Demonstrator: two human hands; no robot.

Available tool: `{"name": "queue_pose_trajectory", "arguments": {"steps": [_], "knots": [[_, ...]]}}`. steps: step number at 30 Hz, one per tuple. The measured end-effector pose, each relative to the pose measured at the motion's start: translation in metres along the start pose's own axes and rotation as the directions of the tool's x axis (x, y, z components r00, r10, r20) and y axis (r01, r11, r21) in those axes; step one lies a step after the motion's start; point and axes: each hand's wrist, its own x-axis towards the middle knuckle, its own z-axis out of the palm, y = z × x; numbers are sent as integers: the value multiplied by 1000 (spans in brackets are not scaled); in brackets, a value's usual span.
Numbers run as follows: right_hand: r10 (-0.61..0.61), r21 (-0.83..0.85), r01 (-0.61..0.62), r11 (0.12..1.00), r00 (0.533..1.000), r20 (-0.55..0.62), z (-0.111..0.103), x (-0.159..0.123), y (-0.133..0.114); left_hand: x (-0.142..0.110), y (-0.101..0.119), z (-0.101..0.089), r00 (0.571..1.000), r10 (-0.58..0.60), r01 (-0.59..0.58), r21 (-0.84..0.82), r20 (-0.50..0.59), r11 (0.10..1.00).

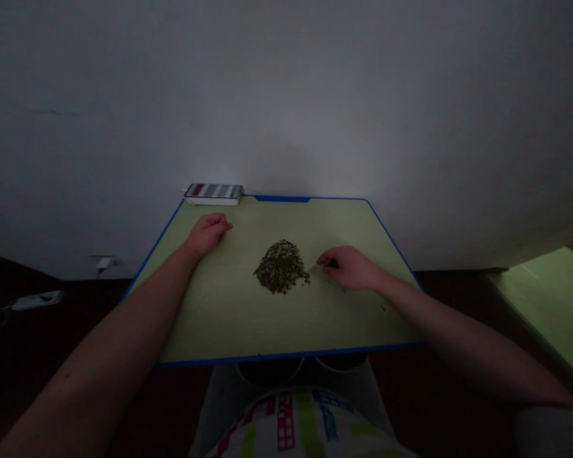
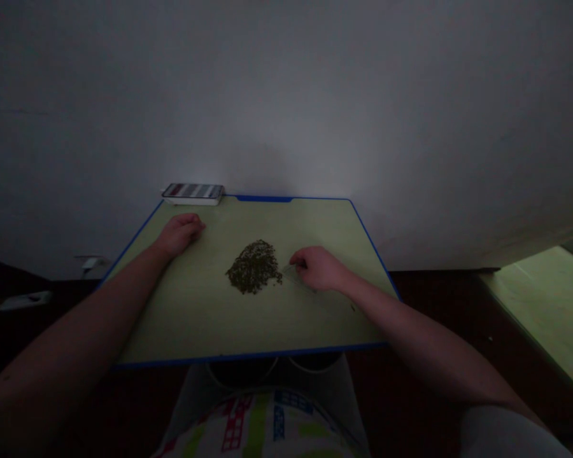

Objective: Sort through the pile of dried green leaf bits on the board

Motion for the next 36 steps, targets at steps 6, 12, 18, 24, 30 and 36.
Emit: {"name": "queue_pose_trajectory", "arguments": {"steps": [6, 12, 18, 24, 30, 36], "knots": [[-18, -20, 18, 1000, 1000, 24, 1, 5, -1, 1, -2, 0, 1000, 2, -2, 15, 4, 1000], [-49, -10, 49, 999, 997, 58, 0, 4, -5, 2, -4, 0, 1000, 9, -9, 4, 12, 1000], [-39, 12, 38, 999, 998, 55, 1, -5, -2, 1, -3, 1, 1000, 12, -12, -19, 13, 1000], [-12, 73, 10, 997, 999, 34, 4, -15, 2, 2, -5, 1, 1000, 20, -20, -1, 8, 1000], [-26, 74, 25, 997, 999, 22, 5, -17, -3, 1, -3, 1, 1000, 16, -16, -17, 16, 1000], [-30, 52, 31, 998, 1000, -8, 7, -16, -6, 1, -2, 1, 1000, 9, -9, -20, 5, 1000]]}}
